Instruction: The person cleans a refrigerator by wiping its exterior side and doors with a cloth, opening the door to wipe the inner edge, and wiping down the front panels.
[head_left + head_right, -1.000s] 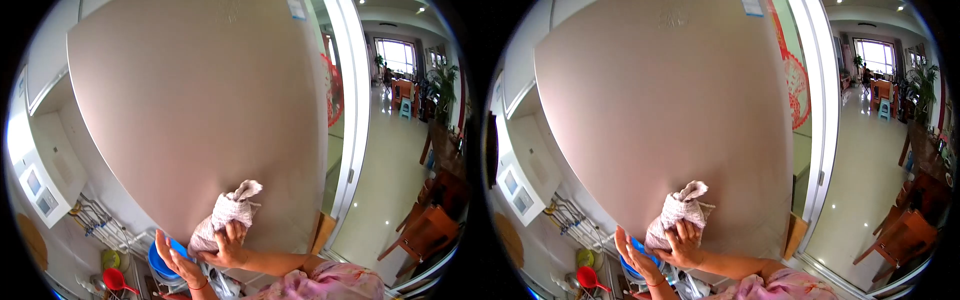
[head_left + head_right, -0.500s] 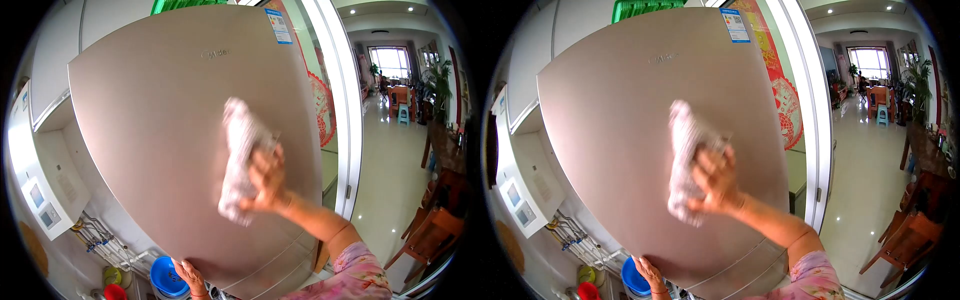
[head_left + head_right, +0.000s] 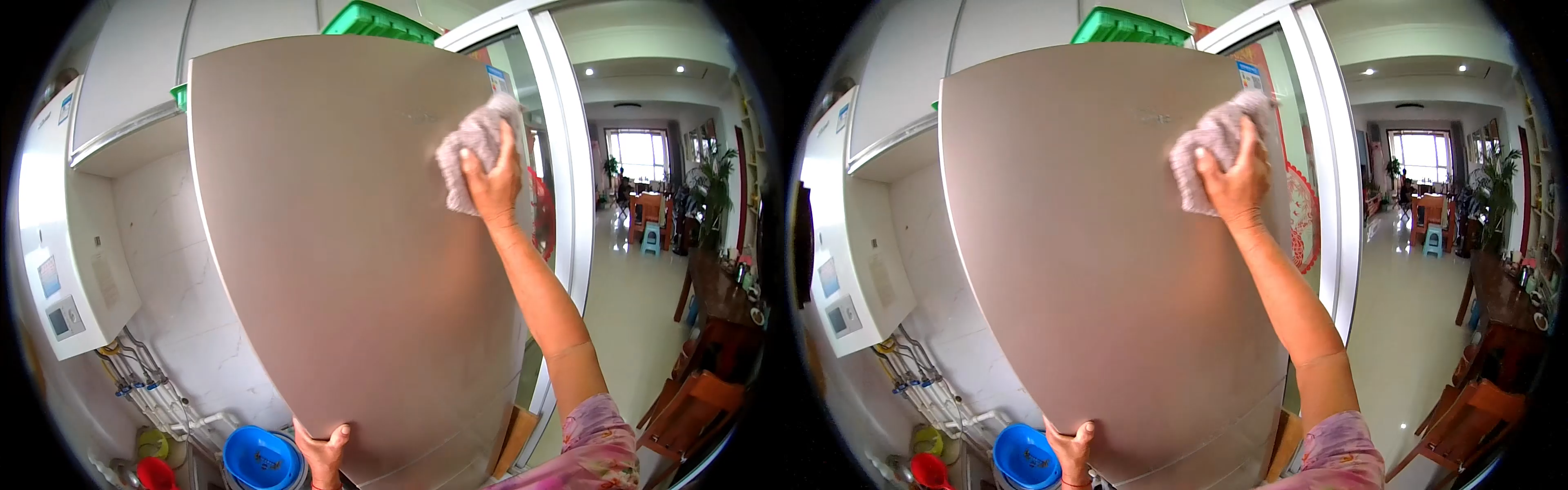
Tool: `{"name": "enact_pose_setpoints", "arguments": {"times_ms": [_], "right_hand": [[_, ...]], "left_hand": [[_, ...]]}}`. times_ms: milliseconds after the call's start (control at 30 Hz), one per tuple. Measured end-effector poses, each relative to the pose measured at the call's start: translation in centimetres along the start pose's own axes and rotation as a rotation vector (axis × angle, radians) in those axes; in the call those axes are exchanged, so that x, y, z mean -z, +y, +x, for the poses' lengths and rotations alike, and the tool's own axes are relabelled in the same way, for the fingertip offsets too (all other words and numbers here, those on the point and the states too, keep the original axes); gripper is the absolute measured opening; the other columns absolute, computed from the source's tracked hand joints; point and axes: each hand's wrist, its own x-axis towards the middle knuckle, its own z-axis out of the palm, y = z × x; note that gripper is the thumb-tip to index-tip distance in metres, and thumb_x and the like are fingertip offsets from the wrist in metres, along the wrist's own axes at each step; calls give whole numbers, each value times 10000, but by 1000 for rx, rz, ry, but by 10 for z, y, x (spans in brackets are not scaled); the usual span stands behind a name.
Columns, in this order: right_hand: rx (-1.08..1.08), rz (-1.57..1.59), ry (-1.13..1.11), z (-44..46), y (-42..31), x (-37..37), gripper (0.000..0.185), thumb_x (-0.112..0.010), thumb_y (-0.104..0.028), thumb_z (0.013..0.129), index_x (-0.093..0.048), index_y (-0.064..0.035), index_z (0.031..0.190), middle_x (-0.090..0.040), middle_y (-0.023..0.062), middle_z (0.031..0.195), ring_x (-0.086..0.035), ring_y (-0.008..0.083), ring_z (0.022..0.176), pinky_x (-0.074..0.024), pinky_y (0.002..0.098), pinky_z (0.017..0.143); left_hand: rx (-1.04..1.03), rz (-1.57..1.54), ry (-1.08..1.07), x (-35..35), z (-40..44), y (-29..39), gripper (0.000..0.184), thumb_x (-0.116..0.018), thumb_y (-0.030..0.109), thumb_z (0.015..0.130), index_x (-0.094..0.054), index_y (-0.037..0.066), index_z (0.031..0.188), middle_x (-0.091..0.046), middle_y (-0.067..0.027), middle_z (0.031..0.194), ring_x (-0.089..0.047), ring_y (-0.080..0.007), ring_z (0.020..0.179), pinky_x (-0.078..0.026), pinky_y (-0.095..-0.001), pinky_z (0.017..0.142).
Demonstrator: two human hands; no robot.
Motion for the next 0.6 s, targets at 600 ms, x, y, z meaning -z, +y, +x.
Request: {"name": "enact_pose_setpoints", "arguments": {"times_ms": [600], "right_hand": [[812,331,-129,68,-254,-117,565,-642,-406,662,-599,-152,1164,-555,96,1254,-463,247,1233,-300,468,1035]], "left_hand": [[-102,112,-54,19,16,14,874,-772,504,686,-459,-52,1283,-511,-217,1257,-498,-369,1154,-386,-428,993]]}}
